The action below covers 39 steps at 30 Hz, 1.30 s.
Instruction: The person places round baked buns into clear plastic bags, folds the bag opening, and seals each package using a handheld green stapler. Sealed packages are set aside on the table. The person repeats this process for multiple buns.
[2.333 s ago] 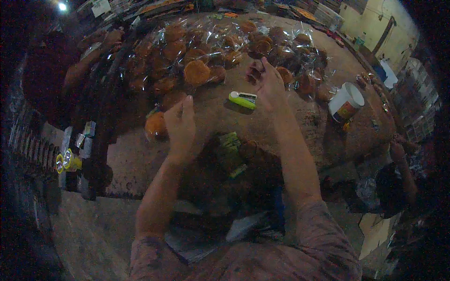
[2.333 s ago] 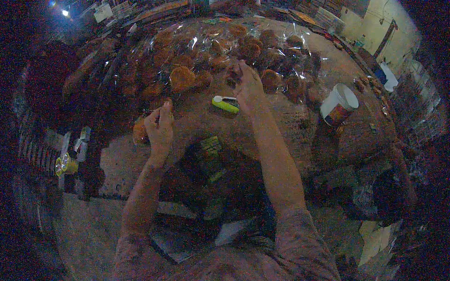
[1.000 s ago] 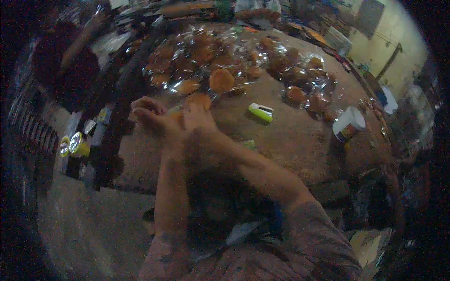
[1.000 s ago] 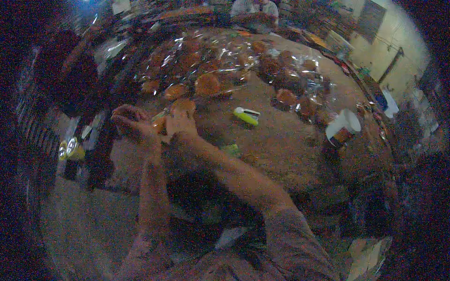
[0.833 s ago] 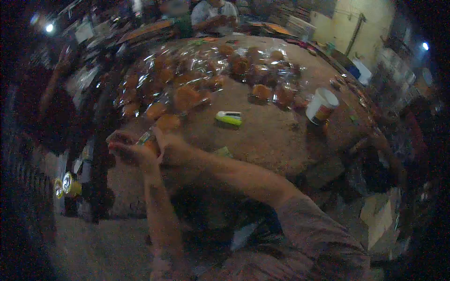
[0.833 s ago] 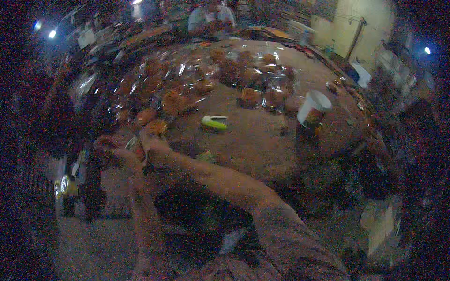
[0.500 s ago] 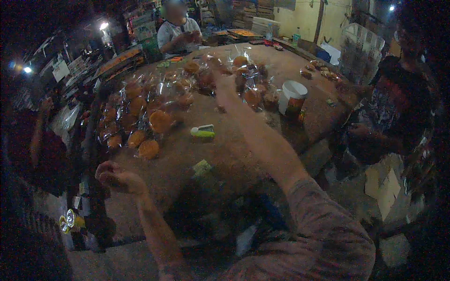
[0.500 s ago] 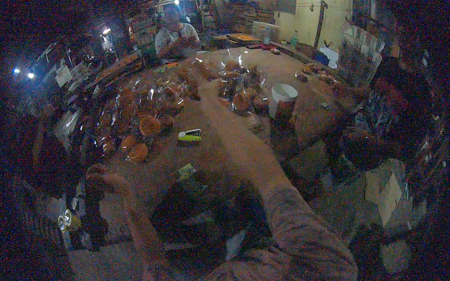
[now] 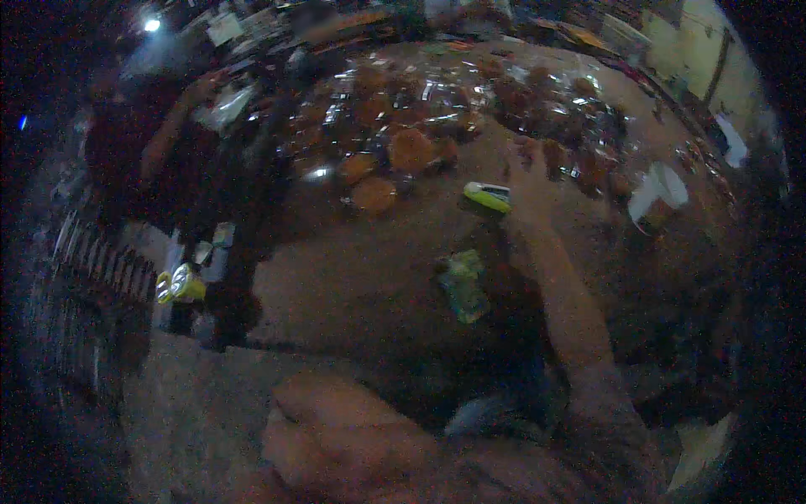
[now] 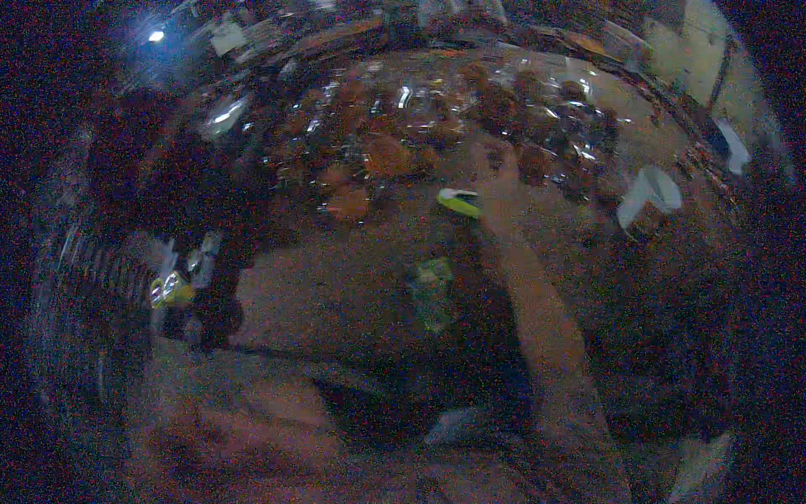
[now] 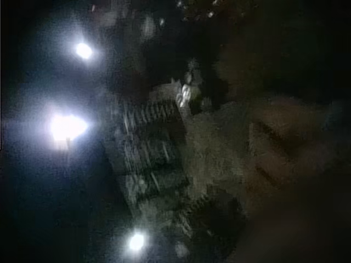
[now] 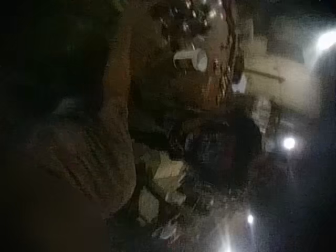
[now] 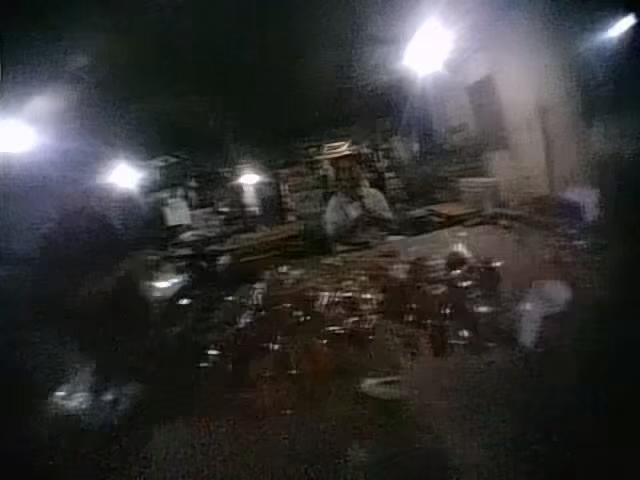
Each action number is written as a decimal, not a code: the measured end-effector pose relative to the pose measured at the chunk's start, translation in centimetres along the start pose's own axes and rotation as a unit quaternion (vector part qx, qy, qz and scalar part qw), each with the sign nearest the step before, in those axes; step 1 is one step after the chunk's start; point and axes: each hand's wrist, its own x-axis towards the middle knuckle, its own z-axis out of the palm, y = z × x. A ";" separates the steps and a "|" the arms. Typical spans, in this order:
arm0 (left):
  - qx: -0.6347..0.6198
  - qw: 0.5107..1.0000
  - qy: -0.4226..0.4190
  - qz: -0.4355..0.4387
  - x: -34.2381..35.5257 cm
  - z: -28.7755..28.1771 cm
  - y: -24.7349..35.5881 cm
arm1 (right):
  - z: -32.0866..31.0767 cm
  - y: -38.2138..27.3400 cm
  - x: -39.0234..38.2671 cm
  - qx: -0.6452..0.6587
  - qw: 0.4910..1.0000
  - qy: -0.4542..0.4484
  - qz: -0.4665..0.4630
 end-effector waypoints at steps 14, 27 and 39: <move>-0.008 0.999 -0.002 -0.039 1.0 0.4 -1.5 | 1.1 -1.3 -2.3 -0.068 0.988 -0.054 -0.130; -0.012 0.999 -0.008 -0.050 1.2 0.7 -1.1 | 1.8 -1.4 -3.1 -0.088 0.981 -0.076 -0.157; -0.038 0.998 -0.011 -0.047 2.0 0.3 -0.5 | 8.5 -1.5 -2.4 -0.217 0.872 -0.429 0.093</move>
